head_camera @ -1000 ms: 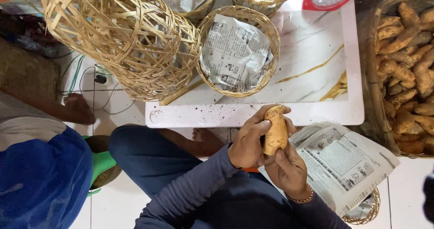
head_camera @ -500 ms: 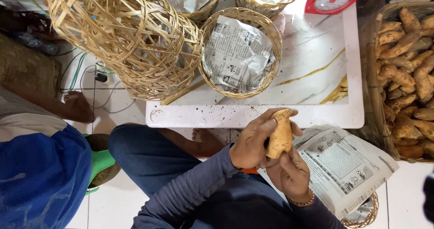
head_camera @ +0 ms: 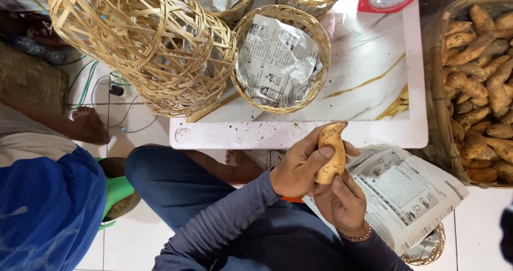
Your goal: Inspecting sweet potatoes for quality and sorting them into smaller baskets lined with newspaper.
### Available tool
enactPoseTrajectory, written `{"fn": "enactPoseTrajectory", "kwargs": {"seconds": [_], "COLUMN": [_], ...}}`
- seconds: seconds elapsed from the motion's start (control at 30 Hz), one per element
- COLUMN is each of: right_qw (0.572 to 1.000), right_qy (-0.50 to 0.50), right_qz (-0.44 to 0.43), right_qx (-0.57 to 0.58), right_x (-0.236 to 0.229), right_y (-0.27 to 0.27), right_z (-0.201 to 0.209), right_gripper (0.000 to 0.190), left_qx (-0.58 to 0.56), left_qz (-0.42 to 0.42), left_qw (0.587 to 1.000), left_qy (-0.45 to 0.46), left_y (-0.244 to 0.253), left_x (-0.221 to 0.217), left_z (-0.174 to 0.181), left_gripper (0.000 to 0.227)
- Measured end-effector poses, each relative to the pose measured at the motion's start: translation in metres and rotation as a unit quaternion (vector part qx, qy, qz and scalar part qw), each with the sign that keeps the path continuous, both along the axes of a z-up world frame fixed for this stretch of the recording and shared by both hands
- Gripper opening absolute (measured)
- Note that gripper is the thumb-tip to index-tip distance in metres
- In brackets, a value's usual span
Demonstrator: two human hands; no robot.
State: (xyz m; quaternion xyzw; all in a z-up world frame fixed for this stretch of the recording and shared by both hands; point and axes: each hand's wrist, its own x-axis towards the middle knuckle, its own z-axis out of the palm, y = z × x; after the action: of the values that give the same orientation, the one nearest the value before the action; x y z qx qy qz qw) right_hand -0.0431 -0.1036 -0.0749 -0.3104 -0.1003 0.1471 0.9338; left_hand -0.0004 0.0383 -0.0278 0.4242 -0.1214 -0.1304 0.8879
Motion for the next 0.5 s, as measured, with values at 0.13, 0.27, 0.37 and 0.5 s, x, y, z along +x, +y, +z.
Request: {"fn": "enactPoseTrajectory", "kwargs": {"seconds": [0.13, 0.27, 0.37, 0.5], "right_qw": [0.988, 0.996, 0.984, 0.886], "right_qy": [0.136, -0.024, -0.101, -0.25], "right_qz": [-0.073, -0.018, 0.01, -0.072], "right_qx": [-0.018, -0.088, -0.143, -0.385], "right_x": [-0.013, -0.009, 0.001, 0.005], "right_y": [-0.027, -0.018, 0.0, 0.003], "right_z": [-0.04, -0.033, 0.008, 0.022], "right_gripper": [0.057, 0.035, 0.032, 0.054], "left_qx": [0.024, 0.014, 0.017, 0.021], "left_qz": [-0.036, 0.005, 0.005, 0.006], "left_qw": [0.998, 1.0, 0.997, 0.998], "left_qy": [-0.039, 0.001, 0.073, 0.063], "left_y": [0.004, -0.001, 0.002, 0.009], "left_x": [-0.001, 0.004, 0.013, 0.015], "left_z": [0.011, 0.017, 0.021, 0.024], "left_gripper": [0.078, 0.033, 0.046, 0.052]}}
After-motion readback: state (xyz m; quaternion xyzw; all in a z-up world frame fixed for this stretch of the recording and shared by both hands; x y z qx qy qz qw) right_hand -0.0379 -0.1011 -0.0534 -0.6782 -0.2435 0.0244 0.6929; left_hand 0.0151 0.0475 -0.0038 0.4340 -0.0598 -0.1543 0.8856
